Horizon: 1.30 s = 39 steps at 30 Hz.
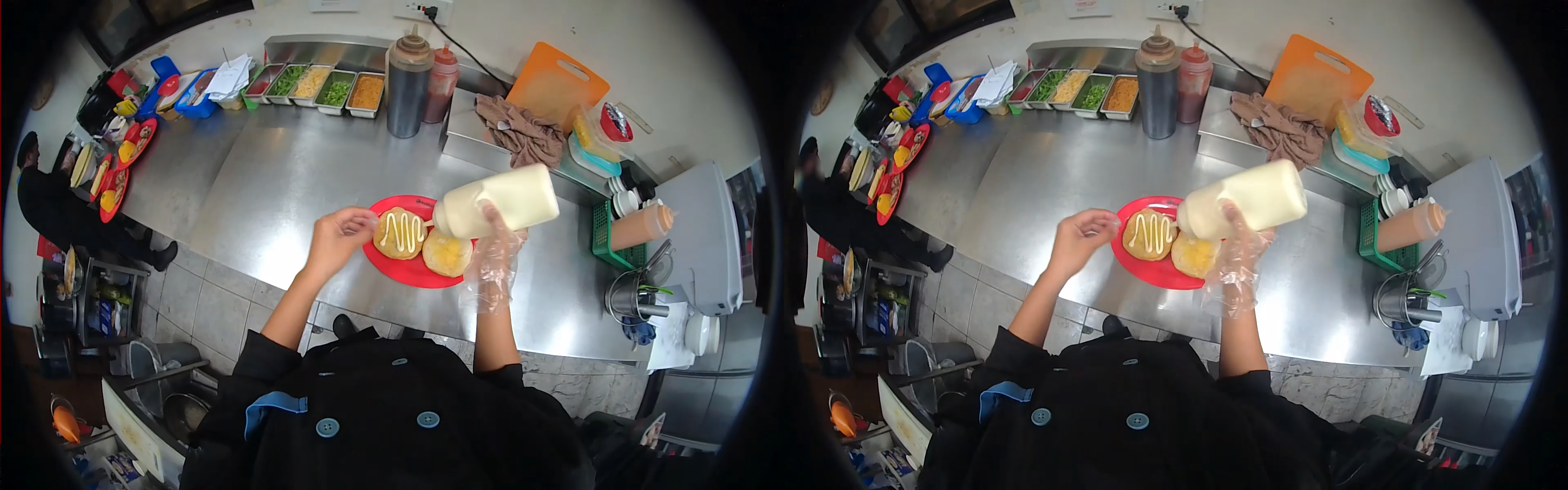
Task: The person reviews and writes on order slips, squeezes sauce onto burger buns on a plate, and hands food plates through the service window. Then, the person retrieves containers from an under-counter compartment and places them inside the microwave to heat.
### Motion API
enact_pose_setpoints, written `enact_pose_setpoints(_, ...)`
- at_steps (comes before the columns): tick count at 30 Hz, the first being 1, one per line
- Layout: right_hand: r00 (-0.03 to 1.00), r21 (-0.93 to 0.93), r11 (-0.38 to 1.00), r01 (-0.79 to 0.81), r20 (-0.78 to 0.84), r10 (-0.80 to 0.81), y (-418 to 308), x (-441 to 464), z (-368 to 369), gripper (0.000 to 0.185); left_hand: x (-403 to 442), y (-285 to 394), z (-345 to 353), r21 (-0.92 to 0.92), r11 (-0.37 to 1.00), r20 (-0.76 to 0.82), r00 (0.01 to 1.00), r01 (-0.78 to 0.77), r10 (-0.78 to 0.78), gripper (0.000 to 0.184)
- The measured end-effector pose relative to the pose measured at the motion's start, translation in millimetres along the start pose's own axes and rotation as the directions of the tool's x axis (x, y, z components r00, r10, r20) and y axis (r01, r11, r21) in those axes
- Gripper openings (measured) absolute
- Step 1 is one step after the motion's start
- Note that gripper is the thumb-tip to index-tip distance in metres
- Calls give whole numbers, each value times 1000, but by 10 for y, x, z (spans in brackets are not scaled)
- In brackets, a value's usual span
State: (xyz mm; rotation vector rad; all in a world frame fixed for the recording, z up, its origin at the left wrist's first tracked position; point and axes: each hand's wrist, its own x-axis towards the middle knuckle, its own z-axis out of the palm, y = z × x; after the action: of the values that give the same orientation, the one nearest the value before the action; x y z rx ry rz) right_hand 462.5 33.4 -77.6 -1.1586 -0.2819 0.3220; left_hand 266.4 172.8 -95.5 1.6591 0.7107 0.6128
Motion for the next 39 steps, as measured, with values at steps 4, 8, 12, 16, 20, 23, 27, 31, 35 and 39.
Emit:
enact_pose_setpoints(4,991,415,903,-112,-20,132,-272,9,-138,40,41,219,308,-65,998,197,980,-3,16,18)
enact_pose_setpoints(8,975,662,736,-144,-33,221,-276,54,-418,45,25,501,555,-343,937,318,947,70,46,20)
enact_pose_setpoints(12,976,653,745,-135,-42,213,-423,-26,-518,47,8,681,722,-365,930,368,924,38,107,23)
enact_pose_setpoints(16,965,674,706,-216,38,259,-546,-79,-702,49,89,677,849,-256,929,515,776,-265,364,37)
enact_pose_setpoints(20,920,666,665,-338,85,382,-628,-212,-848,47,-69,1078,1184,-433,896,620,690,-97,374,75)
enact_pose_setpoints(23,915,689,637,-346,98,392,-879,-262,-893,39,-1,1168,1386,-342,881,644,601,-328,474,87)
enact_pose_setpoints(27,980,691,704,-166,39,193,-1090,89,-1308,44,-22,1478,1784,-178,843,578,640,-507,507,95)
enact_pose_setpoints(31,992,821,564,-91,27,120,-1346,831,-1820,47,37,1541,1959,-113,881,564,701,-459,437,86)
enact_pose_setpoints(35,993,921,390,9,-55,109,-1336,1507,-2181,41,52,1389,2150,-84,920,587,727,-382,355,80)
enact_pose_setpoints(39,983,911,405,71,-133,128,-1292,1815,-2332,41,10,1393,2308,-72,930,612,720,-361,327,62)
